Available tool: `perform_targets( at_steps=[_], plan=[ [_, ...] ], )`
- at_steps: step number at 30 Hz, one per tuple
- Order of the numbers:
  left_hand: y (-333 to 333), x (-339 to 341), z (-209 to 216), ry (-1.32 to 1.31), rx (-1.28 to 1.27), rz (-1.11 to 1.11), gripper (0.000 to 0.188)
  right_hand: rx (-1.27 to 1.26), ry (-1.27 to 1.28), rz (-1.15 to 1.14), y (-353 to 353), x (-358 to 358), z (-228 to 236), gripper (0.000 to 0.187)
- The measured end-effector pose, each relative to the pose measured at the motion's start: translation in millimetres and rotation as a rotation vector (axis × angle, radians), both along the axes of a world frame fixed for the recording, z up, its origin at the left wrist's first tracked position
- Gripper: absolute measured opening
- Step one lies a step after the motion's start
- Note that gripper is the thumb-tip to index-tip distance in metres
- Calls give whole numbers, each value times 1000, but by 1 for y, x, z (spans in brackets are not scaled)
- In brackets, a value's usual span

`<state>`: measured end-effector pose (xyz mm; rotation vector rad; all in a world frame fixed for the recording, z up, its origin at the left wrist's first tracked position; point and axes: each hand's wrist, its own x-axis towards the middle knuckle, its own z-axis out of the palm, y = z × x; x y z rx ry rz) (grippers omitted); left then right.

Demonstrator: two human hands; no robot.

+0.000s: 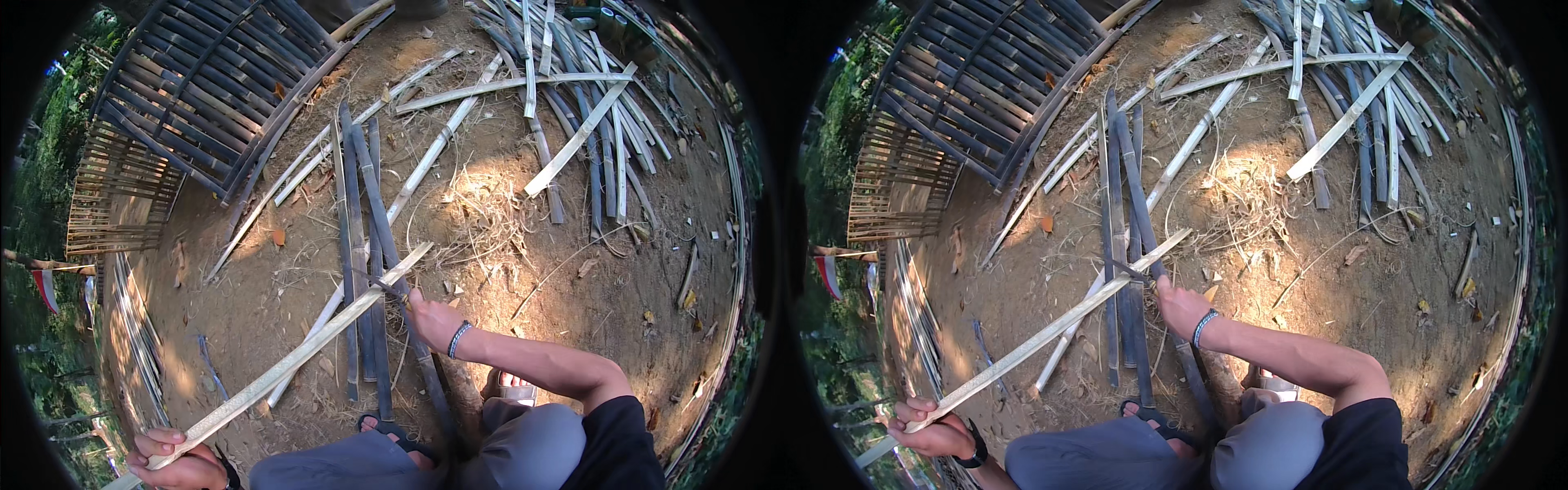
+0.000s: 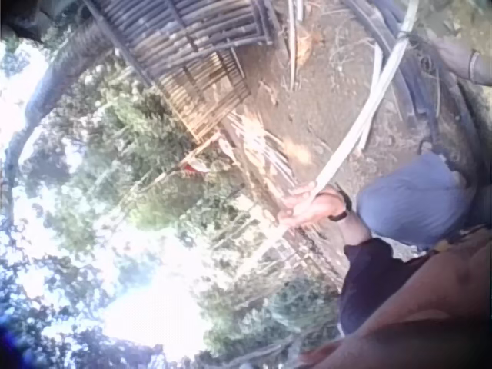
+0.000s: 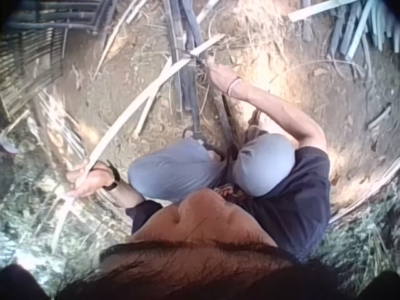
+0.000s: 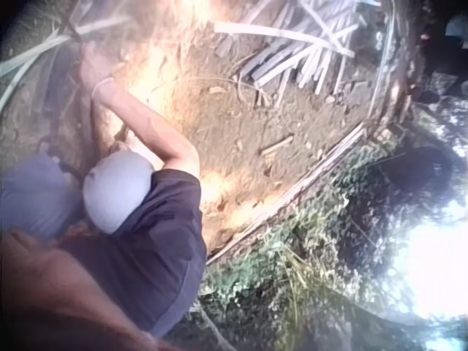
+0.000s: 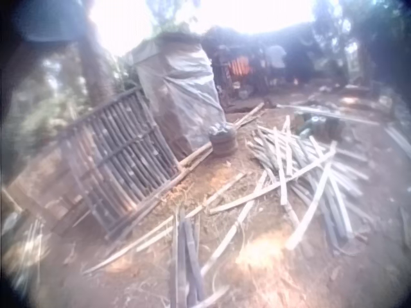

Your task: The person strips a long piece of bamboo using a knife, then cuts notches and trims the ends of several smaller bamboo strips.

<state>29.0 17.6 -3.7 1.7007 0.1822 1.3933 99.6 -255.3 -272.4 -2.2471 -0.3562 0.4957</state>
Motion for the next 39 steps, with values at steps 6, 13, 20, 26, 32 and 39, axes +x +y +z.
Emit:
perform_targets(
  at_steps=[6, 13, 20, 26, 32, 39],
  plan=[
    [2, 0, 3, 7, 2, -8, 28, 20, -57, 28, 19, -16, 5, 16],
    [8, -2, 1, -5, 7, -23, 30, 89, -33, 136, 25, -25, 38, 14],
    [1, 3, 0, -28, -13, -18, 28, 17, -40, 31, 13, -7, -4, 22],
    [-3, 6, 1, -13, 7, -17, 28, -60, -62, 2, -8, 11, -30, 10],
    [3, 0, 3, -9, 23, -19, 29, 40, -69, 28, 14, -5, -1, 13],
    [-5, 7, 0, -29, -20, 25, 30, 68, -5, 34, 12, -1, 0, 12]
  ],
)
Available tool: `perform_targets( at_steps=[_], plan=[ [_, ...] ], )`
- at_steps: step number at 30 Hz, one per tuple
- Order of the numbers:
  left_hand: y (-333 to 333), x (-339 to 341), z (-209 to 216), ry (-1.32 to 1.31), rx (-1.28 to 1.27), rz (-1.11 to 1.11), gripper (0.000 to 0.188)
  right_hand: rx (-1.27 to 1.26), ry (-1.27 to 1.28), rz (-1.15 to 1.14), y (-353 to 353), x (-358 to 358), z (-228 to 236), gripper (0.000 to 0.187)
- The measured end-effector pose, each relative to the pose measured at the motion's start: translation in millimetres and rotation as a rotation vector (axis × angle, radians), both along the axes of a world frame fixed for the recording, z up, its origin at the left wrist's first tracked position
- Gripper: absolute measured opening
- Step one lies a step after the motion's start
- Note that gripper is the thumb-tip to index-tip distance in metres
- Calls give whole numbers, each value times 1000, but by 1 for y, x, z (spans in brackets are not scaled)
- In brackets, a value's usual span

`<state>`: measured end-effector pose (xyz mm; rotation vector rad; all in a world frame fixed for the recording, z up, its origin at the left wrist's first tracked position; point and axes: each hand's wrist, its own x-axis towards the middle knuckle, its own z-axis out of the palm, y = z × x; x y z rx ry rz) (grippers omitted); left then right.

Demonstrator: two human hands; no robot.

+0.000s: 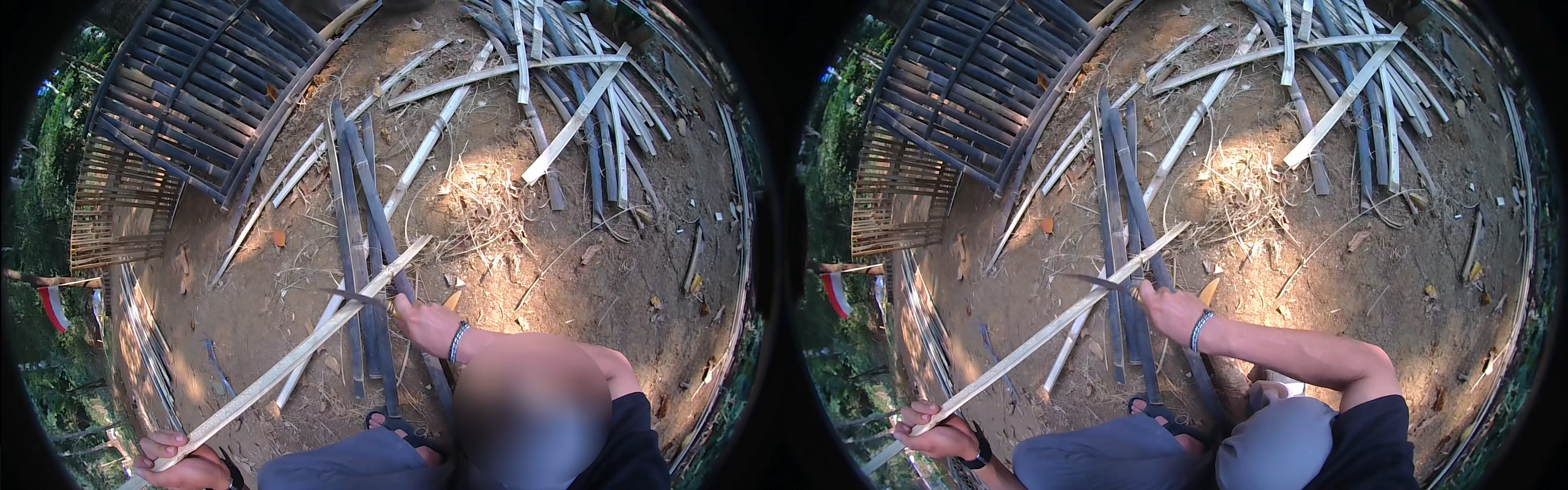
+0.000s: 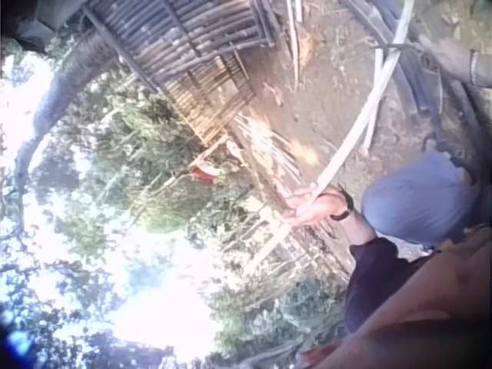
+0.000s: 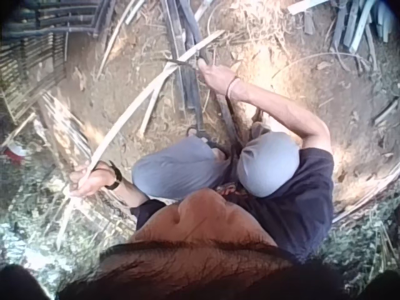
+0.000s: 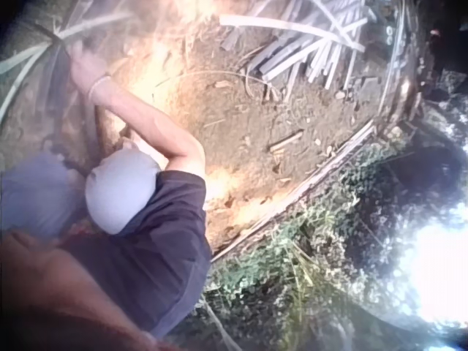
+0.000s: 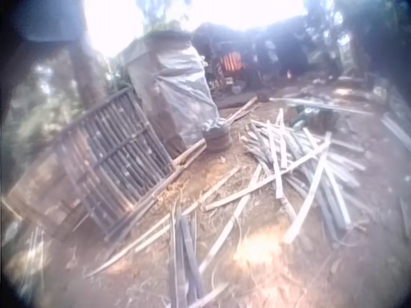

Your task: The person strips a long piece of bamboo using a knife, then cuts notches and trims the ends of several smaller bamboo strips.

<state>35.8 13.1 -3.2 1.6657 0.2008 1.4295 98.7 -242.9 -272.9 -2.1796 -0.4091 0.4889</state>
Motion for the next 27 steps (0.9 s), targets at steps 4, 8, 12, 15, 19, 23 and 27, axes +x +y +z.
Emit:
perform_targets(
  at_steps=[4, 8, 12, 15, 19, 23, 27],
  plan=[
    [-1, 1, 1, -18, 2, -23, 29, -139, 35, -12, -25, 18, -21, 13],
    [7, -1, 5, 8, 9, -18, 28, -26, 0, 42, -1, -10, 6, 13],
    [7, -3, 2, 12, -3, -17, 28, -66, -77, 19, 1, -9, 1, 13],
    [7, 0, 0, 0, -2, -56, 28, -93, 0, -82, -22, 6, -26, 15],
    [7, -3, 3, 33, 9, -8, 28, 34, -122, 95, 12, -25, 21, 16],
    [13, 0, -1, 18, 11, -86, 28, -139, 75, -62, -28, 15, -33, 13],
    [9, 0, -2, 34, -4, -10, 31, 31, 37, -78, -1, -9, -15, 19]
  ],
)
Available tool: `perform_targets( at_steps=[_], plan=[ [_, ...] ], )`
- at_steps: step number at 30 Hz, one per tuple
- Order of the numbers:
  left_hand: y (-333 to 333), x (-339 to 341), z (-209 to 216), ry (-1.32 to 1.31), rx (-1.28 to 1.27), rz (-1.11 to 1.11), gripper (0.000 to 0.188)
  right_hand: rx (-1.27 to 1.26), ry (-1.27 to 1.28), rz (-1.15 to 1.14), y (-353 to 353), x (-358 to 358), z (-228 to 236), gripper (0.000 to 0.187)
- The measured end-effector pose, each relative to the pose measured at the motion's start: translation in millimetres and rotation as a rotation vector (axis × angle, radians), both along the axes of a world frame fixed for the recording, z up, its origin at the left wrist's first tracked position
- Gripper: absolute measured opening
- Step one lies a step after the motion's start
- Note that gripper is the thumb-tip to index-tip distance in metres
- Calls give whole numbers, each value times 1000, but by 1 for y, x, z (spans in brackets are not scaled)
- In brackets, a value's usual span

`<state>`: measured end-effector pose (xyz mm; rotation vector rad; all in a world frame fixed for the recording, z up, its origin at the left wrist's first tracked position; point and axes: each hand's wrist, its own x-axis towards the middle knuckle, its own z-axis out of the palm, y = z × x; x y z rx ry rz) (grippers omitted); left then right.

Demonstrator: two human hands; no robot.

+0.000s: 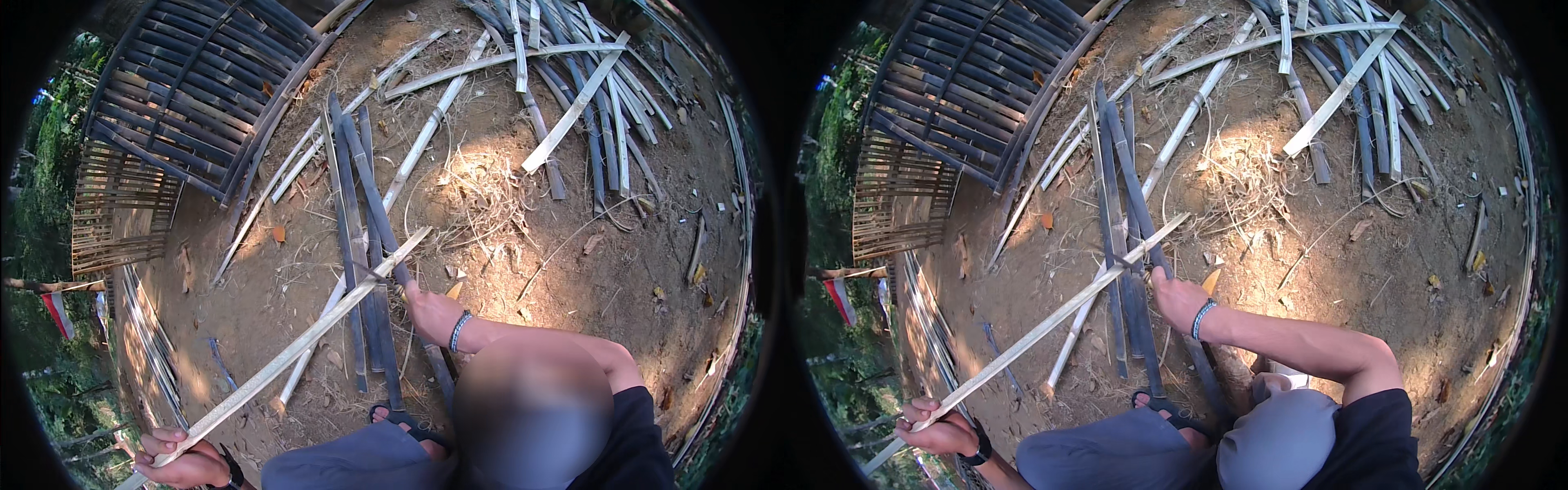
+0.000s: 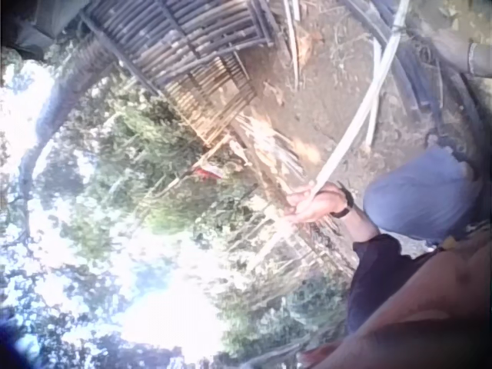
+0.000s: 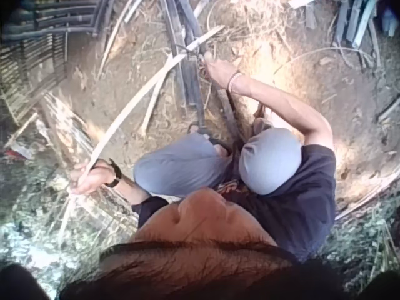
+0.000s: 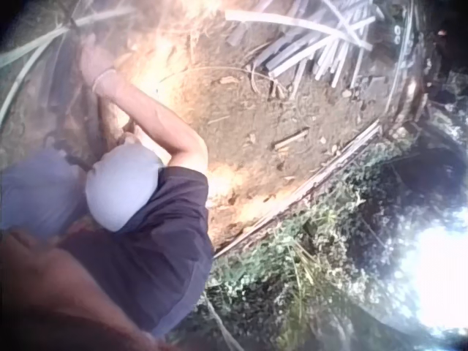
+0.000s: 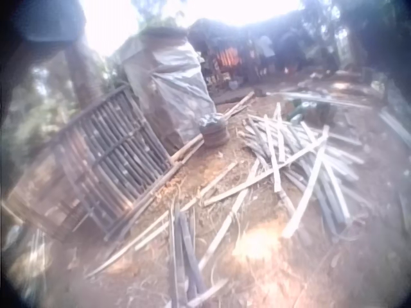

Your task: The person strips a long piece of bamboo using a knife, then cuts notches and trims the ends of several smaller bamboo strips.

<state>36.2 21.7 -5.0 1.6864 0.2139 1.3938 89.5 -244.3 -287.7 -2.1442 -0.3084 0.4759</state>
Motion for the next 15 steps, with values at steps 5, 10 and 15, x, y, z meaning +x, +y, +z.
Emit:
perform_targets(
  at_steps=[5, 10, 15],
  plan=[
    [-2, -2, 4, 1, 18, -60, 31, -170, 48, 11, -25, 25, -21, 14],
    [2, -2, 1, 11, 46, -6, 30, -79, -14, 121, 2, -2, 20, 14],
    [5, -1, 4, 15, 45, -83, 30, -159, -5, 62, -25, 13, -17, 13]
  ],
)
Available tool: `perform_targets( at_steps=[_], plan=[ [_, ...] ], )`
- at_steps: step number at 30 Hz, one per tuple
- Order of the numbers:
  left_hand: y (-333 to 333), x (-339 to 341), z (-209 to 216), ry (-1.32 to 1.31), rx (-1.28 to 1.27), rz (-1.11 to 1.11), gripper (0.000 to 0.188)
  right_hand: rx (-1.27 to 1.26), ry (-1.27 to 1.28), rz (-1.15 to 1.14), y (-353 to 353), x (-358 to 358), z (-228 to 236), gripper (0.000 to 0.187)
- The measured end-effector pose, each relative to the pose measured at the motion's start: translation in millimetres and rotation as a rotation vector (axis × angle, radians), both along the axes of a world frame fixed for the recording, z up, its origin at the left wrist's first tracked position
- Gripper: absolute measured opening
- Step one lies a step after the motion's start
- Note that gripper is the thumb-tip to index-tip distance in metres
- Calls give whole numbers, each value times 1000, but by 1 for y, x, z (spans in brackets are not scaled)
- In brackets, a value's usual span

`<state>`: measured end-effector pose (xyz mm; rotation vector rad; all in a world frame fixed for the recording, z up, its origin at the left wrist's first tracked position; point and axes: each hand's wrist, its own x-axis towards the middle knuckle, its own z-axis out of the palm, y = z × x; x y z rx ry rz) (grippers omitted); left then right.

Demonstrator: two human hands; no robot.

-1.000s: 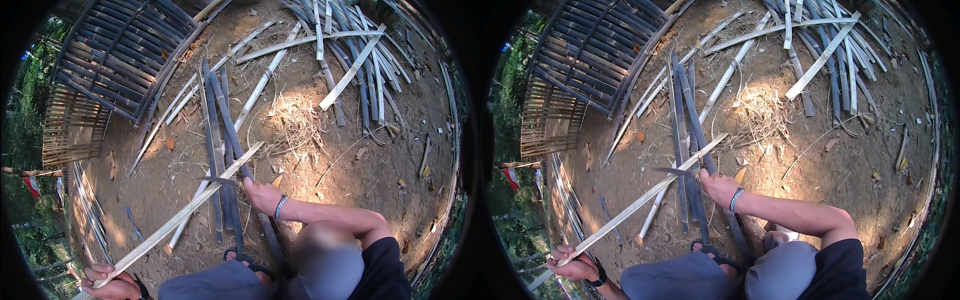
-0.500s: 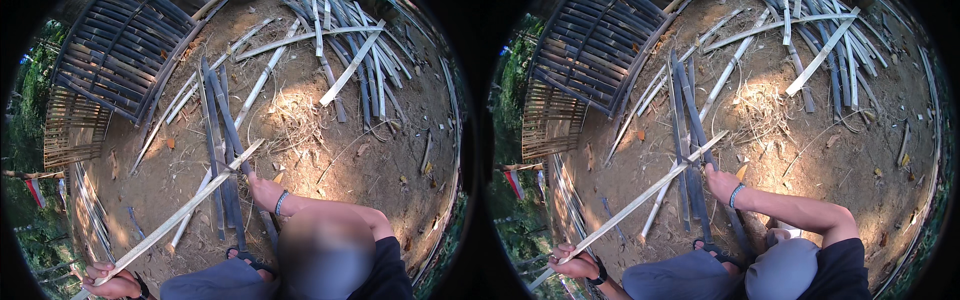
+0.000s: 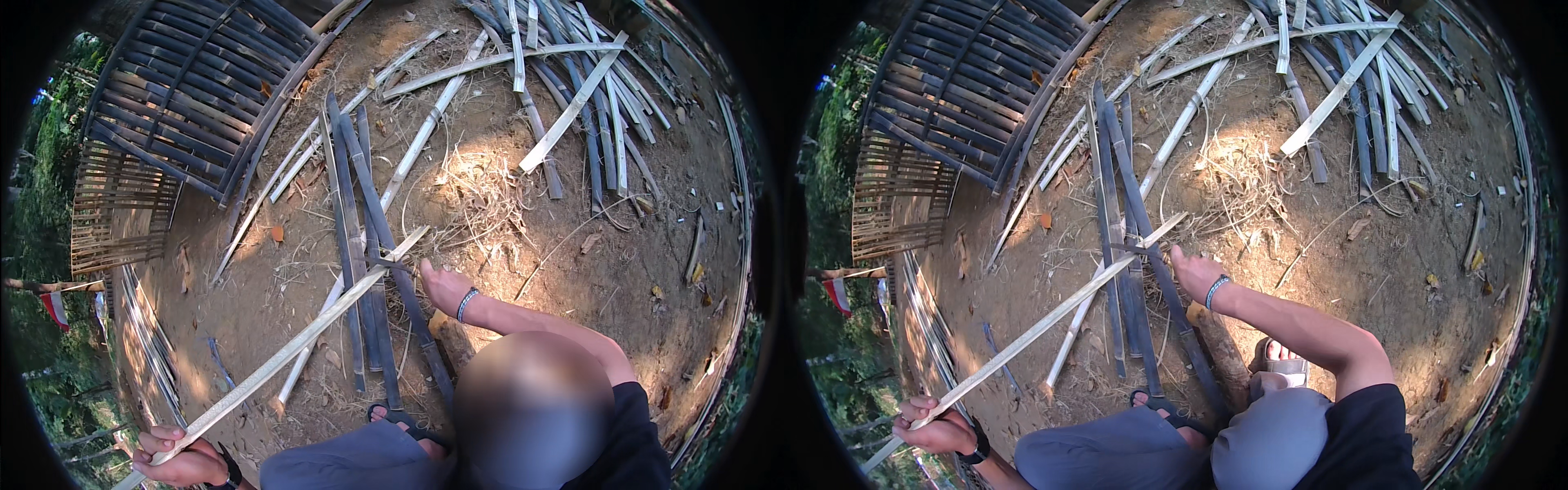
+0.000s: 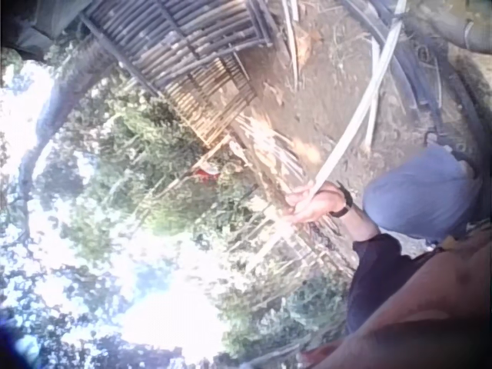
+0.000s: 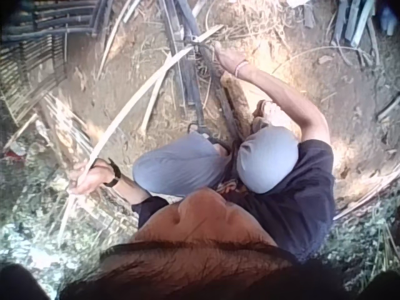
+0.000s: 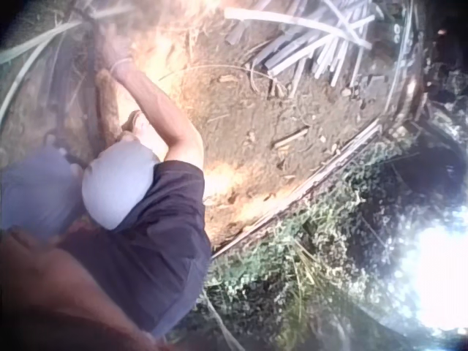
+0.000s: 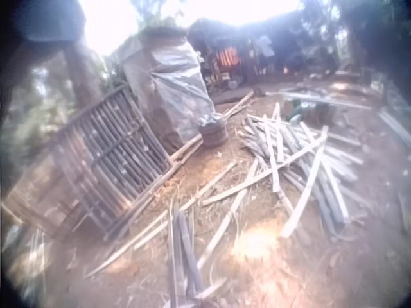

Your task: The person strips a long piece of bamboo using a knife, then cuts notches and trims the ends of several smaller bamboo strips.

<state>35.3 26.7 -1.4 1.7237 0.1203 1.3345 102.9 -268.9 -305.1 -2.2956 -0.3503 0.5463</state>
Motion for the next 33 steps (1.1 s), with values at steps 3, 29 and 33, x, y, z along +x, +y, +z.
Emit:
perform_targets(
  at_steps=[3, 29, 33],
  plan=[
    [-2, 3, -2, -13, -23, 59, 30, 74, 43, 8, 13, -6, 17, 13],
    [1, 2, -1, -17, 4, -84, 29, 42, 53, -132, -1, 0, -8, 27],
    [-4, 4, 0, -5, -13, 76, 28, 183, 55, 36, 29, -17, 47, 27]
  ],
)
